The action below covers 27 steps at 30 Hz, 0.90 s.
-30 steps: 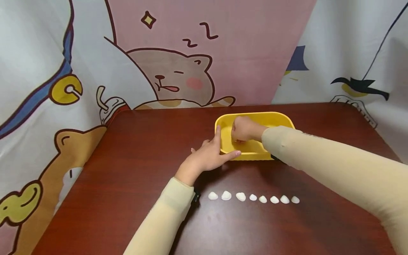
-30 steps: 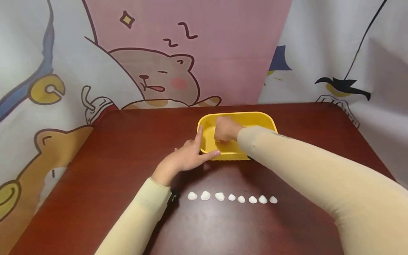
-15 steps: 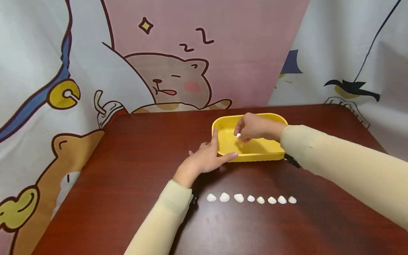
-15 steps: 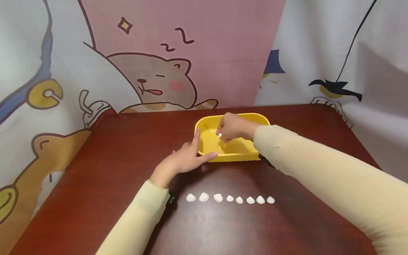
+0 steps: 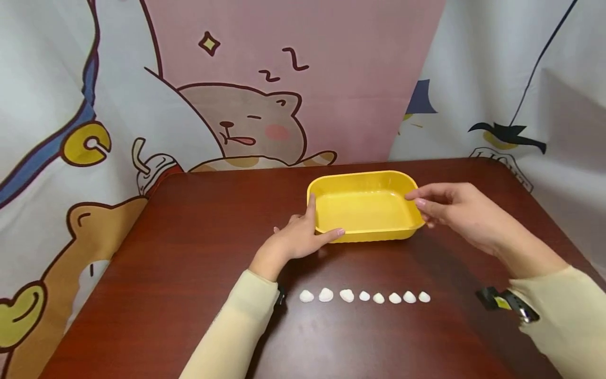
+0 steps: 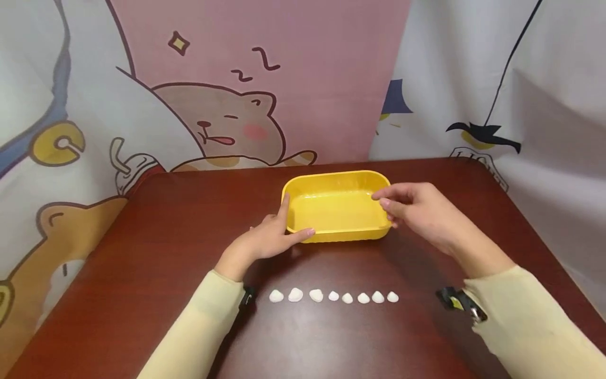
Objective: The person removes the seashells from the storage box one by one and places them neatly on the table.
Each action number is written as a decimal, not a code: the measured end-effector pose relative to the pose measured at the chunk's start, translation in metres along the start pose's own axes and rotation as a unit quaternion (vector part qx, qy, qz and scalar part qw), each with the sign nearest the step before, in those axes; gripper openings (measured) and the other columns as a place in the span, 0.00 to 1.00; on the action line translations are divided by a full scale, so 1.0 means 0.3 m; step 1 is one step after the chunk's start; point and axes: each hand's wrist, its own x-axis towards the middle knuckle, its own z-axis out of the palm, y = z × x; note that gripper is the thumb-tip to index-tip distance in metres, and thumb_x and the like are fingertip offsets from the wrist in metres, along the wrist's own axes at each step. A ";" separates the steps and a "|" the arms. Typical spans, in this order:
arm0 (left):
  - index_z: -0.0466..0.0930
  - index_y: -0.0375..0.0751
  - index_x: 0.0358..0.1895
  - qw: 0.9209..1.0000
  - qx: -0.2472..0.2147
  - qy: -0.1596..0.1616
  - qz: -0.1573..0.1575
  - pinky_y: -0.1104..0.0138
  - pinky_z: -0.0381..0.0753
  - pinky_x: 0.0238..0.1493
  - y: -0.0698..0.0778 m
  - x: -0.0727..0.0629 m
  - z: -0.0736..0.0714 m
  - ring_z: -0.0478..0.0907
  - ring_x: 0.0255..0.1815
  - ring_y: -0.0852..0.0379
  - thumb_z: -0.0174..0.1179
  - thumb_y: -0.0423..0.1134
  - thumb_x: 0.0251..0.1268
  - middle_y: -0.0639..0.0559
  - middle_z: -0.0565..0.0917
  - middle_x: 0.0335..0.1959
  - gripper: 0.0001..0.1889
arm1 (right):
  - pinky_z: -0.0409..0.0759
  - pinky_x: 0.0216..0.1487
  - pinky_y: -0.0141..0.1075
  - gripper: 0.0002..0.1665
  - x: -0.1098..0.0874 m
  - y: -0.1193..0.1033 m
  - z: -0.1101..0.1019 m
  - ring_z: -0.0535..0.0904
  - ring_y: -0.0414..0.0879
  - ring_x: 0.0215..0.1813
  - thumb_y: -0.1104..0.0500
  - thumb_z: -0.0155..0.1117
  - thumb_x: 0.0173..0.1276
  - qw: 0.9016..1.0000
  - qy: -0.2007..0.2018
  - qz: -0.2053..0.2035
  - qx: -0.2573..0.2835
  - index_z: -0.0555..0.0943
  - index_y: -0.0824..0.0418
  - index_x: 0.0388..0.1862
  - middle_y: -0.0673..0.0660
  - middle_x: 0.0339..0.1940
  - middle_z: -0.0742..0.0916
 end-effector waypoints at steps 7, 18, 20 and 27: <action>0.21 0.53 0.88 1.000 0.001 0.007 -0.002 0.20 0.49 0.74 0.008 0.001 0.008 0.61 0.85 0.39 0.53 0.82 0.64 0.41 0.67 0.84 0.66 | 0.86 0.36 0.37 0.21 -0.140 0.199 0.054 0.84 0.45 0.35 0.56 0.70 0.77 0.998 -0.061 0.023 -0.020 0.81 0.70 0.58 0.57 0.37 0.88; 0.23 0.52 0.88 1.000 -0.003 0.014 -0.001 0.20 0.50 0.74 0.013 -0.006 0.002 0.63 0.83 0.38 0.53 0.82 0.65 0.41 0.68 0.83 0.65 | 0.83 0.28 0.36 0.03 -0.188 0.329 0.133 0.81 0.41 0.25 0.65 0.71 0.71 0.989 -0.142 -0.009 -0.043 0.85 0.61 0.40 0.51 0.22 0.83; 0.23 0.52 0.88 1.000 -0.002 0.013 0.000 0.20 0.50 0.74 0.011 -0.006 0.003 0.63 0.83 0.39 0.53 0.82 0.65 0.41 0.68 0.83 0.65 | 0.81 0.27 0.35 0.04 -0.191 0.332 0.145 0.80 0.41 0.23 0.65 0.72 0.69 0.989 -0.135 -0.011 -0.061 0.85 0.59 0.40 0.49 0.20 0.81; 0.22 0.54 0.88 1.000 0.001 0.007 -0.002 0.20 0.50 0.74 0.005 -0.008 0.015 0.64 0.83 0.40 0.52 0.83 0.64 0.42 0.68 0.83 0.65 | 0.74 0.24 0.33 0.10 -0.198 0.340 0.154 0.76 0.38 0.21 0.62 0.75 0.68 0.985 -0.115 -0.027 -0.124 0.81 0.53 0.42 0.46 0.18 0.79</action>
